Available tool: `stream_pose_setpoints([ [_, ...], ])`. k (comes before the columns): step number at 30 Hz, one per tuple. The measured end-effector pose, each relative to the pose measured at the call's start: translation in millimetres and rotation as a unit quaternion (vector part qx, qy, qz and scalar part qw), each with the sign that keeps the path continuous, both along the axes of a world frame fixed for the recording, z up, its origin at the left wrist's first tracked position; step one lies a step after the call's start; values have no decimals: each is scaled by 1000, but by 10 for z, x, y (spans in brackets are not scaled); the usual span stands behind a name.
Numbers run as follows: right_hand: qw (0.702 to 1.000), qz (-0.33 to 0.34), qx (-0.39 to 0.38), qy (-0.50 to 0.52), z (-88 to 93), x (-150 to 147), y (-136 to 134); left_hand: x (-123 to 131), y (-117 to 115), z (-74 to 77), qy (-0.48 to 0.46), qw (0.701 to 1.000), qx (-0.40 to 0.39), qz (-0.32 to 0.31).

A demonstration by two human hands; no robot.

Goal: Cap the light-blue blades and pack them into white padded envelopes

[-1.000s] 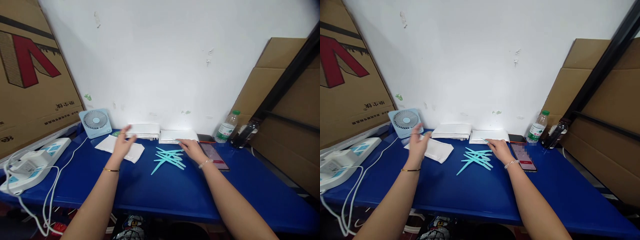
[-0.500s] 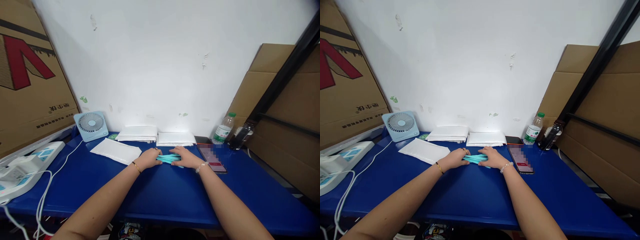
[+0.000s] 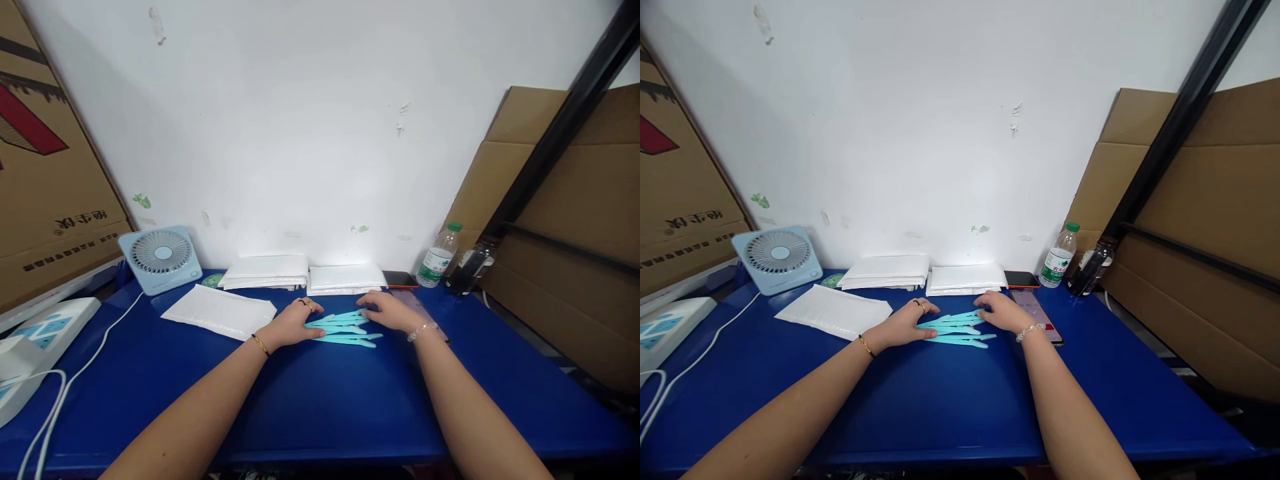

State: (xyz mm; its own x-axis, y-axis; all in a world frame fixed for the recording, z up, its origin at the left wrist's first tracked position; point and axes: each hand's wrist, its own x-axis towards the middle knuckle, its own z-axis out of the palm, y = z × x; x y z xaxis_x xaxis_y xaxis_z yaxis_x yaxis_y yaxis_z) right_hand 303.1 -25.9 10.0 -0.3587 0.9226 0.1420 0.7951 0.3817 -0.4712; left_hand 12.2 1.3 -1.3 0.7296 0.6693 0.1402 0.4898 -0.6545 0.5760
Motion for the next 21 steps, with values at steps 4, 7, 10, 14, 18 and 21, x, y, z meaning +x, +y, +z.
stream_pose_setpoints([
  [4,999,-16,-8,-31,-42,5,13,39,-45,-6,31,999,15,-8],
  [7,1000,9,-18,-13,-55,-96,-4,48,-61,14,38,999,8,-24],
  [10,998,44,-46,18,-65,-179,-19,37,-62,35,16,999,-10,-28],
  [14,994,32,-60,89,-60,-254,-30,41,-33,26,-8,1000,-7,18],
  [18,987,22,-37,154,-38,-345,-44,69,11,-2,-9,999,3,53],
  [21,976,14,-71,206,-70,-358,-16,57,56,-10,-4,998,19,63],
])
